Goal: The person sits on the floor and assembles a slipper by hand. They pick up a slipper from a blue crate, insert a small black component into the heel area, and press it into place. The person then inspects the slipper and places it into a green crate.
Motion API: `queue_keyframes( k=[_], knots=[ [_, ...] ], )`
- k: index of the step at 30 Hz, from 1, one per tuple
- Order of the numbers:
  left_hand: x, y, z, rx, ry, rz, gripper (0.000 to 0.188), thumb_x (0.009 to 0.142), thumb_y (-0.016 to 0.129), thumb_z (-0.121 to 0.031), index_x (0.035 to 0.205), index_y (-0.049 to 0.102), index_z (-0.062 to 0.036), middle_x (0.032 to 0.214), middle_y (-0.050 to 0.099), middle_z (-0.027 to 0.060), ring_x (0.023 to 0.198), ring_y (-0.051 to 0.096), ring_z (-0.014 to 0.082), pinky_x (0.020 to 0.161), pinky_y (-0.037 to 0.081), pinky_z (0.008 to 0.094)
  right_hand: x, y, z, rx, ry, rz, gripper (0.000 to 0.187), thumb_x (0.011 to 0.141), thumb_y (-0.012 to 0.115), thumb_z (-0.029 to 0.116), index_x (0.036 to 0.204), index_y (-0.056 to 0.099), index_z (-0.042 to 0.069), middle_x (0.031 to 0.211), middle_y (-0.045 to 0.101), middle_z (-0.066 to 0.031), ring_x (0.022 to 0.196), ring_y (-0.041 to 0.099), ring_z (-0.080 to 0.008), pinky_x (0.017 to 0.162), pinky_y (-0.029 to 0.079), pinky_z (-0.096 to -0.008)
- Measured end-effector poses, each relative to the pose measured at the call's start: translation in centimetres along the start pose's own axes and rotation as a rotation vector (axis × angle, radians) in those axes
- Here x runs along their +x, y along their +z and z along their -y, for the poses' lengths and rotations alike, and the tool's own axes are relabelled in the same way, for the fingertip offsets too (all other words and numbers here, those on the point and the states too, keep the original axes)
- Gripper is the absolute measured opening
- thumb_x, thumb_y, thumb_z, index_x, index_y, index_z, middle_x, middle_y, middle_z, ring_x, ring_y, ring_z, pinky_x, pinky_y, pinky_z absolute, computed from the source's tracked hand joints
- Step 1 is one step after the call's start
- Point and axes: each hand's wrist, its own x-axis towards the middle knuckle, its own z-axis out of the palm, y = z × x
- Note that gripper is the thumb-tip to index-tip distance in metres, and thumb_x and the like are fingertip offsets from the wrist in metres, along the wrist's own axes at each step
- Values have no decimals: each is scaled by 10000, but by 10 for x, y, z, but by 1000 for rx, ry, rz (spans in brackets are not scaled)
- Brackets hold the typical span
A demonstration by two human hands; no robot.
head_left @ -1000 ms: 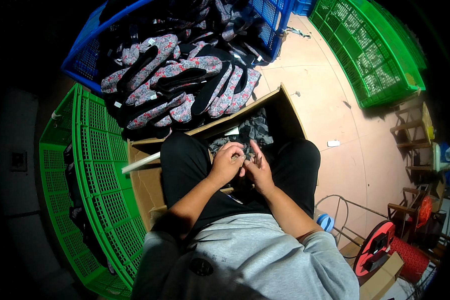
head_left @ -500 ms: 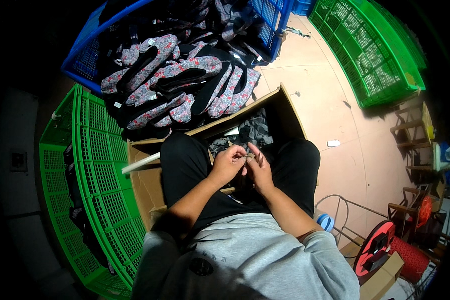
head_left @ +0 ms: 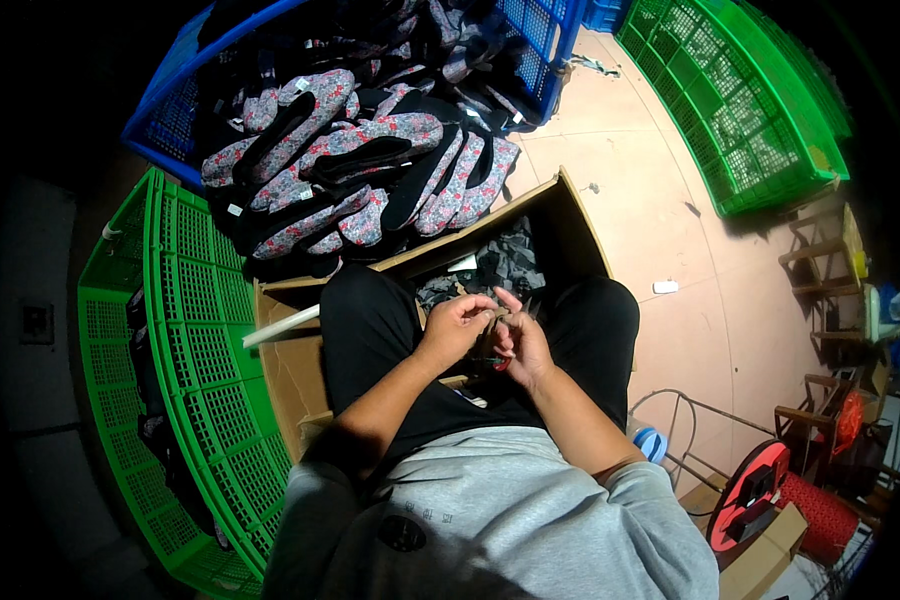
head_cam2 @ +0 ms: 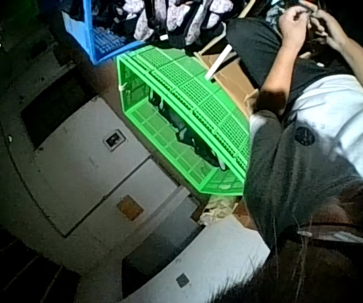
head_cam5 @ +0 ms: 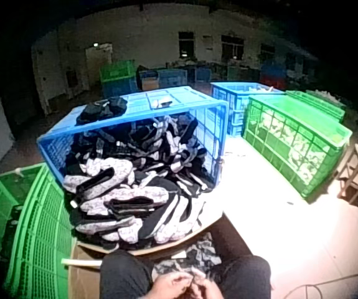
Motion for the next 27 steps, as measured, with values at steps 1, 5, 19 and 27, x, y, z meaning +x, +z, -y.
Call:
queue_keyframes(
  k=[1,5,19,27],
  knots=[
    [0,-1,-3,76,40,7,191,904,600,-35,1084,653,1,951,643,28,856,613,95,769,480,225,0,0,0,1,1,0,580,836,485,123,1409,398,113,632,498,8,473,394,-70,429,303,-196],
    [-2,-2,-11,200,118,49,200,868,637,-49,1058,669,4,925,623,35,791,600,90,730,475,225,2,-2,-2,0,-13,-24,549,858,479,136,1404,433,115,629,491,-3,478,379,-78,431,305,-203],
    [-1,0,2,172,23,17,187,864,656,-68,1029,667,17,891,650,50,771,622,92,701,502,247,-2,6,0,-97,-44,-76,565,837,478,126,1397,414,83,646,514,-19,479,410,-88,408,303,-201],
    [-4,2,-4,72,43,7,163,857,645,-48,1003,663,23,882,648,50,751,626,95,685,502,242,-1,3,-2,-88,-58,-79,517,870,467,137,1385,450,97,647,523,-18,477,403,-79,413,303,-199]
  ],
)
